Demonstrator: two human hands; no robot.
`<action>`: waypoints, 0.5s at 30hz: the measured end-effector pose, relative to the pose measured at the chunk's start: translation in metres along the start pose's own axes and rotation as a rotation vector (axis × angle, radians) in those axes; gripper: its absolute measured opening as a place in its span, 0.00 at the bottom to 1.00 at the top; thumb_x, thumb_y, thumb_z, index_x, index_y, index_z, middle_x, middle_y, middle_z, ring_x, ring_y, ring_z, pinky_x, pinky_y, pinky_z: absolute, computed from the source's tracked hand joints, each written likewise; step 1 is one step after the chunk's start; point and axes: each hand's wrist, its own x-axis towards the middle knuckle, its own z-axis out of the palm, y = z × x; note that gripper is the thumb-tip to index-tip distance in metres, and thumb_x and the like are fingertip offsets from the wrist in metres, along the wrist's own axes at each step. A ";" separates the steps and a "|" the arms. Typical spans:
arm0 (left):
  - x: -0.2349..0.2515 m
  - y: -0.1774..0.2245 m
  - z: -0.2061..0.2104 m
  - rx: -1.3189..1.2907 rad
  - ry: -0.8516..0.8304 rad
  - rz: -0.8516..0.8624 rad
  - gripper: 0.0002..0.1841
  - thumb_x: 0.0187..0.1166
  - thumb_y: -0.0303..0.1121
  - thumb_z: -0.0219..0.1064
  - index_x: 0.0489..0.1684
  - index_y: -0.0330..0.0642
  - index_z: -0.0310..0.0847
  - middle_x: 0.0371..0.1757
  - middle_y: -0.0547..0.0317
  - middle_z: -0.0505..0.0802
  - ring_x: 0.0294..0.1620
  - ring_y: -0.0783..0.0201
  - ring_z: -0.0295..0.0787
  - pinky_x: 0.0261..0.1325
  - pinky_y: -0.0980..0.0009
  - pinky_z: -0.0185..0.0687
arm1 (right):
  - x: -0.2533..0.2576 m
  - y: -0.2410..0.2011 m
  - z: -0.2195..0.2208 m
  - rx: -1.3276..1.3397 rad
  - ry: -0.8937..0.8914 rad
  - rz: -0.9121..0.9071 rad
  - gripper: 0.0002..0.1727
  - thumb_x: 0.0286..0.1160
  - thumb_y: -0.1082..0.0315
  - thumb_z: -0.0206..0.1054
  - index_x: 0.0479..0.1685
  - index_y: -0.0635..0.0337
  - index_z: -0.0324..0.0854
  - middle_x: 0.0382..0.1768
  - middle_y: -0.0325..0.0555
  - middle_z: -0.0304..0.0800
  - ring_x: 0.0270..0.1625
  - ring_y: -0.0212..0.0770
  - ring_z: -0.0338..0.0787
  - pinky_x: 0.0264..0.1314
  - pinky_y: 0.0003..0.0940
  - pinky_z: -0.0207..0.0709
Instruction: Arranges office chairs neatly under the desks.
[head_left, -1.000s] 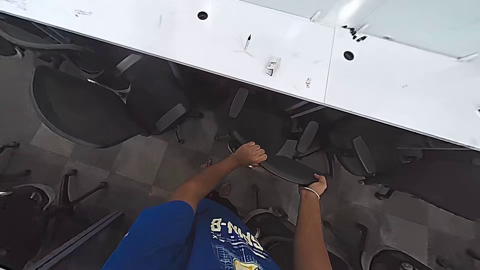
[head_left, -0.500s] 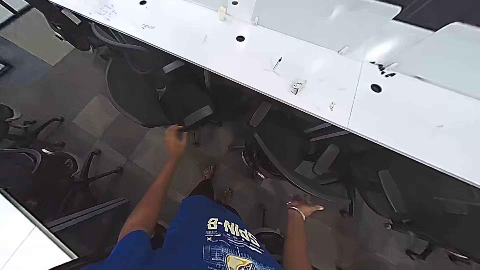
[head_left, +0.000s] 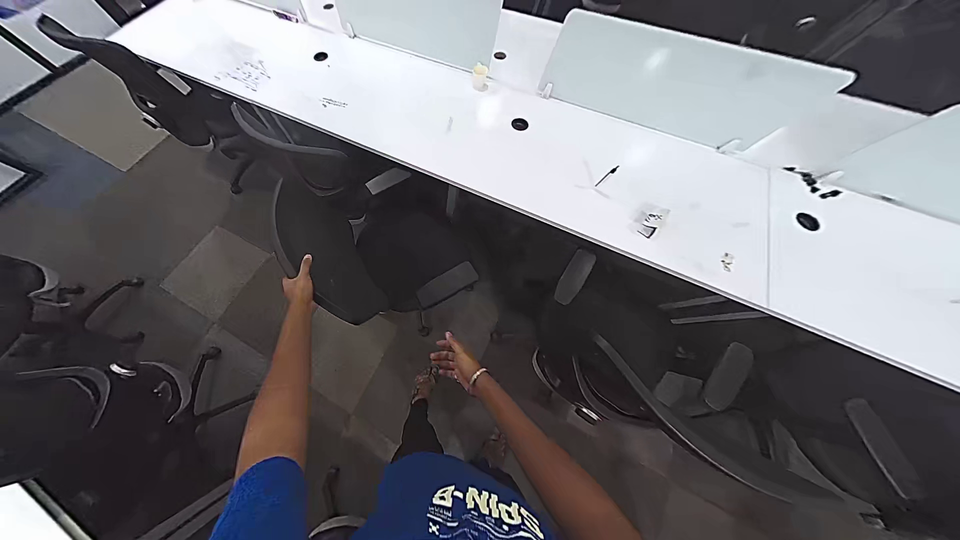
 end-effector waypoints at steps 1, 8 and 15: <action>0.001 -0.001 0.008 0.017 0.058 -0.003 0.37 0.80 0.48 0.72 0.80 0.29 0.67 0.70 0.33 0.85 0.70 0.46 0.84 0.72 0.49 0.78 | 0.011 -0.019 0.024 -0.023 -0.037 -0.004 0.38 0.93 0.38 0.36 0.86 0.57 0.61 0.65 0.57 0.89 0.62 0.51 0.90 0.64 0.49 0.81; -0.060 -0.038 0.023 -0.047 0.060 -0.044 0.28 0.79 0.29 0.68 0.76 0.24 0.66 0.64 0.32 0.85 0.62 0.47 0.85 0.65 0.51 0.81 | 0.039 -0.080 0.088 -0.568 0.201 -0.509 0.39 0.79 0.46 0.69 0.84 0.61 0.68 0.83 0.60 0.72 0.86 0.54 0.71 0.88 0.51 0.65; -0.160 -0.091 -0.007 0.123 -0.580 -0.181 0.28 0.93 0.43 0.54 0.78 0.25 0.63 0.59 0.33 0.91 0.55 0.48 0.94 0.58 0.52 0.91 | 0.006 -0.106 0.090 -1.314 -0.069 -0.282 0.44 0.79 0.25 0.50 0.84 0.46 0.72 0.81 0.51 0.76 0.82 0.55 0.77 0.80 0.64 0.69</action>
